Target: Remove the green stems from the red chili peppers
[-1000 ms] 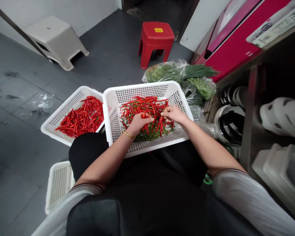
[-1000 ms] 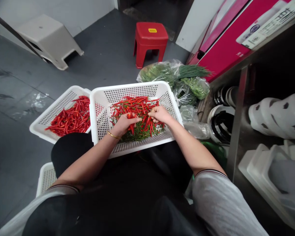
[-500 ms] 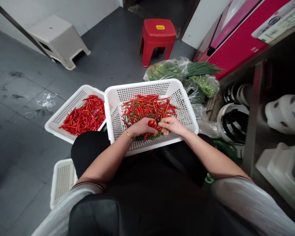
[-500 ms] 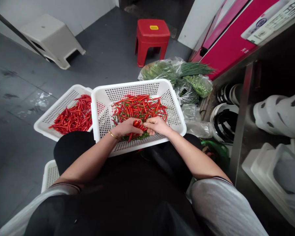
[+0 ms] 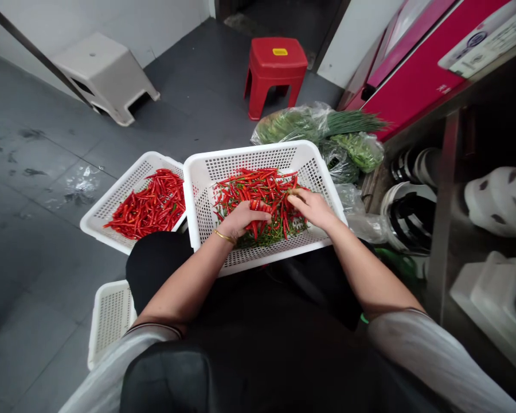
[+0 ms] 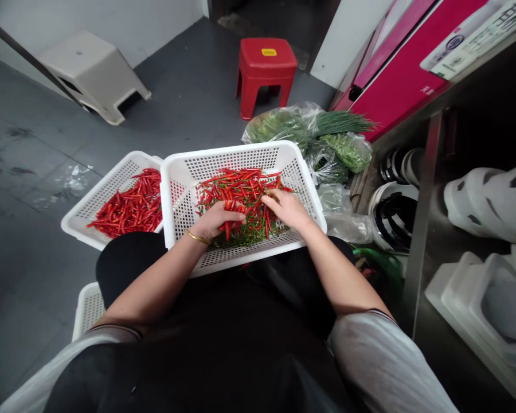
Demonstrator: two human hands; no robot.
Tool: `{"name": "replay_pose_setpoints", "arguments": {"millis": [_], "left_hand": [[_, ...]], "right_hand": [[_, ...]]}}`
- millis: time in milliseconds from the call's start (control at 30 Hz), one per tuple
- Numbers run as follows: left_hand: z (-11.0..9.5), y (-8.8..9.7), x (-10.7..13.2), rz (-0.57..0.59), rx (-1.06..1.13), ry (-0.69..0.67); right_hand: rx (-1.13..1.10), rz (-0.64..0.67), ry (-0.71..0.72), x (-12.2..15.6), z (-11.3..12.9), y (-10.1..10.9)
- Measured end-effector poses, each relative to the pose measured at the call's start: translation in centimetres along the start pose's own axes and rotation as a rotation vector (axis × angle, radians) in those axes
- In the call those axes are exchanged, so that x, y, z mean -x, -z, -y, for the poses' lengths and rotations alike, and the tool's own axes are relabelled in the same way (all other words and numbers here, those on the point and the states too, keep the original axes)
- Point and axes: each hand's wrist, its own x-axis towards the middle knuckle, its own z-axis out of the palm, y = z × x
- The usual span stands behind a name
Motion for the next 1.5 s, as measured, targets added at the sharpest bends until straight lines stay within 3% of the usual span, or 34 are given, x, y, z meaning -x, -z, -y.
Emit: {"name": "replay_pose_setpoints", "arguments": {"millis": [100, 233, 300, 367, 433, 500, 533, 600, 667, 867, 1000, 1133, 1233, 1333, 1433, 1500], "left_hand": [[-0.2, 0.5, 0.0, 0.059, -0.022, 0.011], [-0.5, 0.2, 0.5, 0.152, -0.101, 0.042], [-0.5, -0.4, 0.7, 0.163, -0.099, 0.048], [-0.3, -0.9, 0.7, 0.147, -0.08, 0.065], [-0.3, -1.0, 0.5, 0.096, -0.03, 0.075], [-0.5, -0.6, 0.2, 0.016, 0.041, 0.063], [-0.7, -0.1, 0.1, -0.031, 0.08, 0.042], [-1.2, 0.8, -0.2, -0.11, 0.138, -0.006], [-1.5, 1.6, -0.4, -0.132, 0.167, -0.029], [-1.6, 1.7, -0.1, -0.045, 0.233, 0.009], [-1.0, 1.6, -0.3, -0.111, 0.268, -0.007], [0.4, 0.9, -1.3, -0.212, 0.255, 0.047], [1.2, 0.2, -1.6, -0.195, 0.217, 0.007], [1.0, 0.0, -1.2, -0.188, 0.188, -0.076], [0.2, 0.2, -0.6, -0.193, 0.156, -0.108], [-0.3, 0.4, -0.2, -0.13, 0.124, -0.081]], "right_hand": [[-0.293, 0.287, -0.091, 0.3, -0.2, -0.2], [-0.419, 0.347, -0.016, 1.0, 1.1, -2.7], [-0.264, 0.269, 0.068, 1.1, 1.9, -3.4], [0.046, 0.109, 0.156, 0.7, 2.5, -3.1], [0.369, -0.071, 0.192, 0.0, 2.5, -1.6], [0.59, -0.141, 0.136, -0.8, 1.9, 0.6], [0.665, -0.118, 0.074, -1.2, 1.4, 1.5], [0.773, 0.061, -0.058, -1.9, 0.2, 2.6], [0.813, 0.244, -0.157, -2.4, -0.9, 1.9], [0.768, 0.28, -0.347, -5.2, -2.4, -3.4], [0.701, 0.284, -0.267, -4.9, -1.7, -2.3], [0.468, 0.216, -0.025, -0.9, 0.5, -1.6], [0.324, 0.176, 0.079, 1.3, 2.2, -3.1], [0.189, 0.174, 0.091, 1.7, 3.0, -4.1], [0.061, 0.204, 0.107, 1.7, 3.3, -3.2], [0.043, 0.219, 0.133, 2.3, 3.3, -1.6]]}}
